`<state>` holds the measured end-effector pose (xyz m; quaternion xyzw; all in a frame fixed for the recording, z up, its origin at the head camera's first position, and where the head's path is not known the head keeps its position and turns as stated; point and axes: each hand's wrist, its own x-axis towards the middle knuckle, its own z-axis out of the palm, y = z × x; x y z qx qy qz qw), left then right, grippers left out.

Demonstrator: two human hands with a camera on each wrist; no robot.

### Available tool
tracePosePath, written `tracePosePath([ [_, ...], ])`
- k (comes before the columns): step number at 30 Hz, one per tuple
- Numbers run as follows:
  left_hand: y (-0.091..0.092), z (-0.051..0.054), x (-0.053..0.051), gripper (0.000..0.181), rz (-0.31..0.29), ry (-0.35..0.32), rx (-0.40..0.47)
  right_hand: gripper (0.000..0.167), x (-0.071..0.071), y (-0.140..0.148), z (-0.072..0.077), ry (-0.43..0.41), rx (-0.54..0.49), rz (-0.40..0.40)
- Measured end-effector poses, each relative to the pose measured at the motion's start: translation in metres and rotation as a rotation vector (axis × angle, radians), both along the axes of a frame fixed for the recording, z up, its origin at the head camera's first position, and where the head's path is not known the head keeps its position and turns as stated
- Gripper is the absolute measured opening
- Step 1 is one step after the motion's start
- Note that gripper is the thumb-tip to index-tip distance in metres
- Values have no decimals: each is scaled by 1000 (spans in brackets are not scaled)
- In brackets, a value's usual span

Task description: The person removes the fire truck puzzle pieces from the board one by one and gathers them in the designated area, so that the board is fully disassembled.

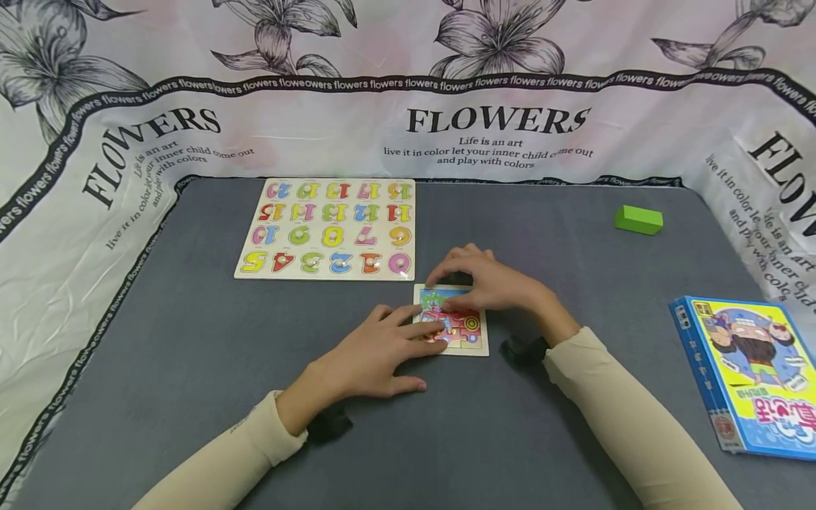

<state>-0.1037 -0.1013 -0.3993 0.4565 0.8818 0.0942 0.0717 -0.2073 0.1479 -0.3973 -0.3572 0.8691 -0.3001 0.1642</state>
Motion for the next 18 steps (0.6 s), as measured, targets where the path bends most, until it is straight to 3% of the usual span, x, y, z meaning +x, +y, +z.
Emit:
tracePosePath([
  [8, -6, 3, 1, 80, -8, -153, -27, 29, -8, -10, 1, -46, 35, 53],
  [18, -7, 5, 2, 91, 2, -195, -24, 26, -17, -21, 14, -99, 174, 138],
])
